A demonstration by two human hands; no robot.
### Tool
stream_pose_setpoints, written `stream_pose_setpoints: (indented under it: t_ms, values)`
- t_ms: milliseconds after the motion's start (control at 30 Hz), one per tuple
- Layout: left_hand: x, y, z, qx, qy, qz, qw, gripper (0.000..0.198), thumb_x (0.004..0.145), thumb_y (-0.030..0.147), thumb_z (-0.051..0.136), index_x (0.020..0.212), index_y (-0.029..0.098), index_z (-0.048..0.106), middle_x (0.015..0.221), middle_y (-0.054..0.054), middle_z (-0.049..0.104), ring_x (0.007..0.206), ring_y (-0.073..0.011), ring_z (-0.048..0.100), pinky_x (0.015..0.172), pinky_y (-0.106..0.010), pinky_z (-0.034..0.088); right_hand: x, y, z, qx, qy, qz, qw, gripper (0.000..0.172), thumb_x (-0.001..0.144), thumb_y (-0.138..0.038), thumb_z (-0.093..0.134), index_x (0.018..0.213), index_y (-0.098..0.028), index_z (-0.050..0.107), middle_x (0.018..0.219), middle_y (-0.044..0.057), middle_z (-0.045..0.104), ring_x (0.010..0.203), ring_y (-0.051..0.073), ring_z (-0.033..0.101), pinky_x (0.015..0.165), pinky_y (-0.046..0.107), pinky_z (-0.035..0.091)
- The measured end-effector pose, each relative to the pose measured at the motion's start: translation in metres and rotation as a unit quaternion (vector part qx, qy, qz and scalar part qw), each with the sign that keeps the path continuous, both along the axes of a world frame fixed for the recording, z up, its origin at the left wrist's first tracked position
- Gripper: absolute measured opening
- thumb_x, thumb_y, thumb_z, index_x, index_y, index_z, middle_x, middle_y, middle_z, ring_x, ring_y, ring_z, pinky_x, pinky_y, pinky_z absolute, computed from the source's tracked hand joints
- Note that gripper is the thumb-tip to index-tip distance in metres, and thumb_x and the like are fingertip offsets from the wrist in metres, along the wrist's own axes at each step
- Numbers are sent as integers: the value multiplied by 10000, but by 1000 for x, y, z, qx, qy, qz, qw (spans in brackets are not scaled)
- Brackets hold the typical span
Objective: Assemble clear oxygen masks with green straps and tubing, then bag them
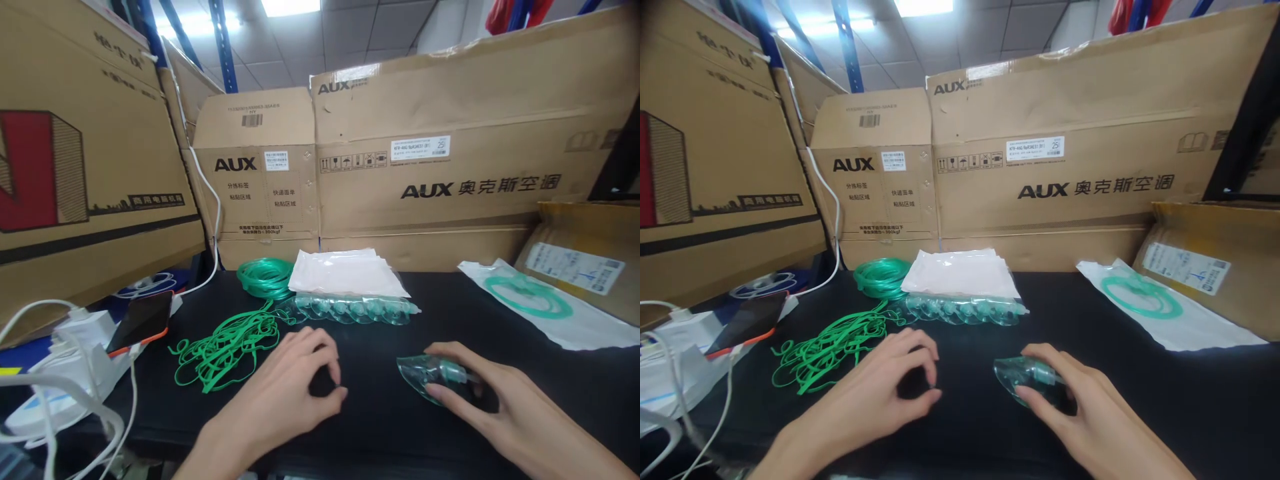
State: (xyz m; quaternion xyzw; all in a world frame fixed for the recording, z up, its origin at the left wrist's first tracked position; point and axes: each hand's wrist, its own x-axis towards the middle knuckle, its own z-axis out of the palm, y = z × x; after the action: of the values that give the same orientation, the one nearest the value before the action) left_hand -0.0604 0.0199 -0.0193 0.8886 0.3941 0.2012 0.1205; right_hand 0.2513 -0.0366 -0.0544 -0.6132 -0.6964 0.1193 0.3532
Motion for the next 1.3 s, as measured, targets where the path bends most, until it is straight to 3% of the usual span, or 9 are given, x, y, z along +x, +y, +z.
stream_pose_setpoints:
  t_ms: [67,200,400,633,767,900,1033,1133,1300]
  values:
    - [-21,0,-3,19,19,36,999,114,947,267,730,1060,271,718,1242,-7,691,1195,-255,630,1195,-501,390,0,-1,-2,-1,1,-7,1000,409,919,-656,693,1207,-372,752,1074,-8,829,807,235,782,675,274,612]
    - [-49,-1,-8,21,40,72,996,490,993,344,672,1478,355,605,1341,-30,691,1283,-286,616,1167,-489,463,2,-1,-3,-1,5,-5,1000,402,910,-643,710,1204,-373,757,1052,-6,829,798,234,782,690,275,610]
    - [-62,-4,-13,48,59,89,993,492,981,338,644,1472,379,638,1417,-47,672,1356,-327,606,1190,-540,477,11,-3,-1,-9,-19,17,1000,409,925,-613,713,1262,-383,755,1161,3,815,949,242,793,773,271,628]
    - [-69,2,-14,45,60,72,995,489,1003,361,642,1490,387,612,1503,-43,602,1369,-300,597,1177,-479,502,37,-5,-4,-5,-12,12,1000,360,916,-556,762,1218,-360,757,1182,-5,808,994,241,781,860,296,617]
    - [-37,11,0,49,42,44,997,420,1040,445,639,1455,381,627,1509,-26,597,1391,-285,576,1203,-472,471,56,18,14,9,-10,17,1000,418,959,-559,717,1316,-342,724,1276,24,788,969,254,769,788,333,615]
    - [22,33,23,94,34,-22,995,359,1051,370,658,1393,260,666,1420,-68,655,1359,-291,581,1186,-485,468,68,61,35,44,2,45,998,438,979,-566,665,1326,-300,697,1373,62,746,1179,294,727,953,382,613]
    - [69,64,35,138,43,-46,988,355,1084,322,617,1401,169,660,1390,-128,661,1327,-331,575,1144,-530,478,66,92,35,37,-3,81,996,382,991,-530,661,1291,-293,665,1326,61,751,1182,285,728,1012,407,604]
    - [85,83,32,135,52,-69,987,342,1080,339,627,1362,158,695,1317,-126,693,1266,-330,599,1094,-500,509,64,98,27,24,-8,110,994,350,999,-520,668,1273,-301,660,1282,46,759,1129,268,745,985,400,621]
    - [87,95,26,129,46,-96,986,316,1083,344,619,1314,151,716,1298,-121,674,1255,-300,587,1109,-445,494,63,96,17,22,-22,124,992,383,1021,-553,654,1320,-313,657,1296,40,754,1133,265,743,953,387,632]
